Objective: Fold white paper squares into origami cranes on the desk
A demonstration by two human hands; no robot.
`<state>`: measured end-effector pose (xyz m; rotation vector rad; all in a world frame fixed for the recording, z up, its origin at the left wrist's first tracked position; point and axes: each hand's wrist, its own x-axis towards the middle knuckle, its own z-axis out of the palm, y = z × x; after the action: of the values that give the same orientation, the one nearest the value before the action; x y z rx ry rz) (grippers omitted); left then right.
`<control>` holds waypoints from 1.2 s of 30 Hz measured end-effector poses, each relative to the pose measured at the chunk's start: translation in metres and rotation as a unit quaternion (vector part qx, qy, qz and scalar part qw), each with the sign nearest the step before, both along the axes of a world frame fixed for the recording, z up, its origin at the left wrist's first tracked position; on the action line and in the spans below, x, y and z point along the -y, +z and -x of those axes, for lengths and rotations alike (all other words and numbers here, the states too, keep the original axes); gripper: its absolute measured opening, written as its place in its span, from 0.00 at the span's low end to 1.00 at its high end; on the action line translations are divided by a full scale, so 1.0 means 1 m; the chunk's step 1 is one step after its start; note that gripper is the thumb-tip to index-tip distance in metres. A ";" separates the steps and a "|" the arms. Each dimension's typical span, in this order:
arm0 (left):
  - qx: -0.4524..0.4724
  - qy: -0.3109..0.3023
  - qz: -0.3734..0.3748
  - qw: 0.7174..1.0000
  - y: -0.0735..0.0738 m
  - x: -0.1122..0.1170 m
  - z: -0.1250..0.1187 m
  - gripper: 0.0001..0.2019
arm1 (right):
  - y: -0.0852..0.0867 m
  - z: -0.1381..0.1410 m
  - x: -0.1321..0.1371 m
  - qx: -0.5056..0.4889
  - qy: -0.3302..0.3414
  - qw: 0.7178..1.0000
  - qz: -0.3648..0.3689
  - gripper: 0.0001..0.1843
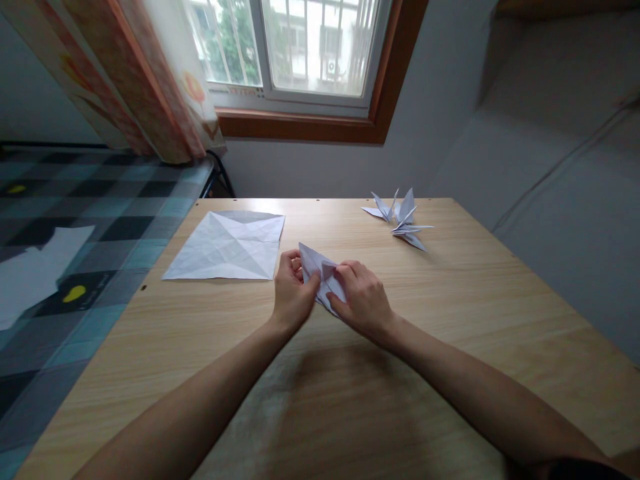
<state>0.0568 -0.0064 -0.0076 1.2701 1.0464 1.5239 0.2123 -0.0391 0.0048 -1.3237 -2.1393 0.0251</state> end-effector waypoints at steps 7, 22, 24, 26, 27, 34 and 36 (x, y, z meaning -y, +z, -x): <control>-0.009 0.058 -0.008 0.998 0.001 -0.002 0.000 0.15 | -0.004 -0.001 -0.007 -0.063 -0.043 0.996 0.044 0.11; 0.004 0.108 -0.001 0.994 0.000 -0.010 0.008 0.15 | 0.004 -0.008 -0.013 -0.221 -0.071 0.960 0.159 0.04; -0.001 0.129 -0.004 0.992 0.001 -0.012 0.010 0.16 | 0.003 -0.013 -0.018 -0.236 -0.063 0.954 0.174 0.08; -0.015 0.161 -0.003 0.987 0.001 -0.014 0.012 0.15 | -0.001 -0.020 -0.026 -0.300 -0.060 0.933 0.190 0.08; -0.017 0.176 -0.003 0.984 0.000 -0.014 0.013 0.15 | -0.003 -0.023 -0.030 -0.344 -0.063 0.916 0.195 0.07; 0.030 0.218 0.041 0.975 -0.002 -0.020 0.019 0.18 | -0.012 -0.035 -0.048 -0.565 -0.097 0.792 0.212 0.08; 0.027 0.221 0.033 0.974 -0.003 -0.021 0.020 0.18 | -0.011 -0.037 -0.050 -0.603 -0.111 0.762 0.210 0.09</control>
<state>0.0364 0.0150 -0.0102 0.9832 1.3974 1.8236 0.2492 0.0104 -0.0065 -1.2192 -0.8599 1.0225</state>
